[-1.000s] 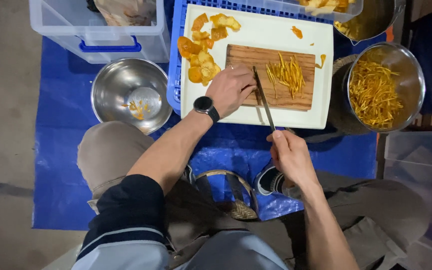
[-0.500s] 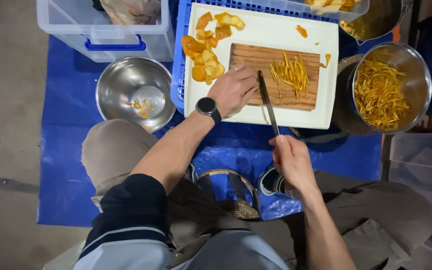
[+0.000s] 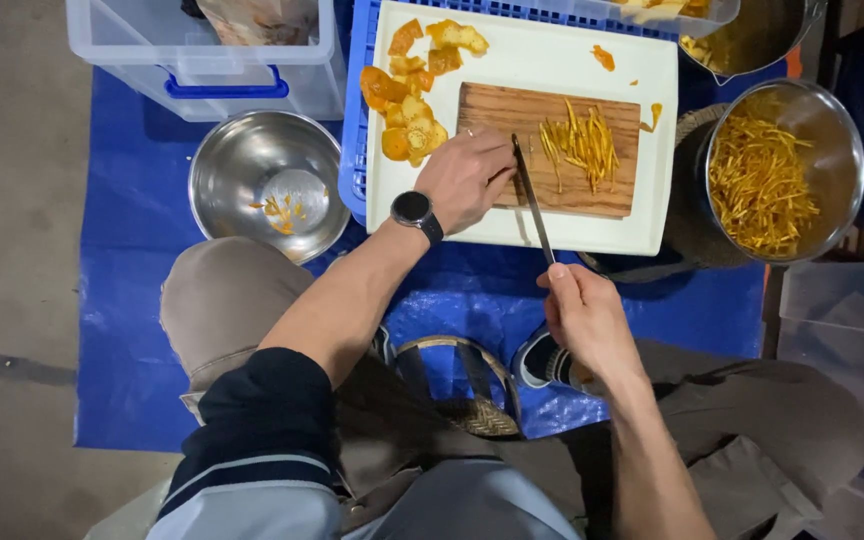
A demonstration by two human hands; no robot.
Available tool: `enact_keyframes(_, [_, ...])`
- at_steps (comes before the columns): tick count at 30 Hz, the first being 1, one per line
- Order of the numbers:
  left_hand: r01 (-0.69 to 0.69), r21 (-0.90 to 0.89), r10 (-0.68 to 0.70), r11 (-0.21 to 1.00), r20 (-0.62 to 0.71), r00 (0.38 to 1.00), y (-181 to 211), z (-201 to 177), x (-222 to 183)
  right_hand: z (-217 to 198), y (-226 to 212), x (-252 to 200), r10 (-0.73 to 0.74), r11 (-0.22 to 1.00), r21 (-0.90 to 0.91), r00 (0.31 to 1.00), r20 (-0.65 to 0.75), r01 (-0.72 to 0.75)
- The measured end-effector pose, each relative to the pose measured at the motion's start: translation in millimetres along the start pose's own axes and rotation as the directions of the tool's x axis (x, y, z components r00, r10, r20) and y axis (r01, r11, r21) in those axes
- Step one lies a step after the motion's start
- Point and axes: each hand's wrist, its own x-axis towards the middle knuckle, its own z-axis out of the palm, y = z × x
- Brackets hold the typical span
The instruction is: Slicing orange peels into thin julienne strips on a wooden cutting board using a knife.
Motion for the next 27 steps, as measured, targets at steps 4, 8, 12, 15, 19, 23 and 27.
enact_keyframes(4, [0.006, 0.013, -0.005, 1.000, -0.025, 1.000, 7, -2, 2, -3, -17, 9, 0.051, 0.999, -0.016, 0.999, 0.008, -0.051])
enact_keyframes(8, [-0.011, 0.055, 0.015, 0.998, -0.071, 0.997, 14, -3, 2, 13, -10, 13, 0.006, 0.999, -0.045, 0.999, -0.040, -0.008])
enact_keyframes(12, [-0.038, 0.142, 0.053, 0.989, -0.103, 0.993, 16, -3, 1, 9, -9, -16, 0.064, 0.994, -0.092, 0.998, -0.005, -0.064])
enact_keyframes(15, [-0.066, 0.166, 0.087, 0.984, -0.119, 0.989, 7, 5, -1, 15, 20, -11, 0.082, 0.993, -0.082, 0.996, -0.031, -0.084])
enact_keyframes(19, [-0.069, 0.185, 0.089, 0.980, -0.104, 0.991, 14, -4, -1, 5, 12, 6, -0.004, 0.995, -0.100, 0.997, -0.074, -0.004])
enact_keyframes(23, [-0.078, 0.208, 0.093, 0.975, -0.066, 0.993, 13, -11, -2, -9, 11, 10, 0.046, 0.999, 0.029, 0.993, -0.111, -0.043])
enact_keyframes(27, [0.095, 0.057, -0.090, 0.994, -0.075, 0.993, 15, -15, -6, -10, 17, 6, 0.029, 0.986, 0.169, 0.996, -0.086, -0.014])
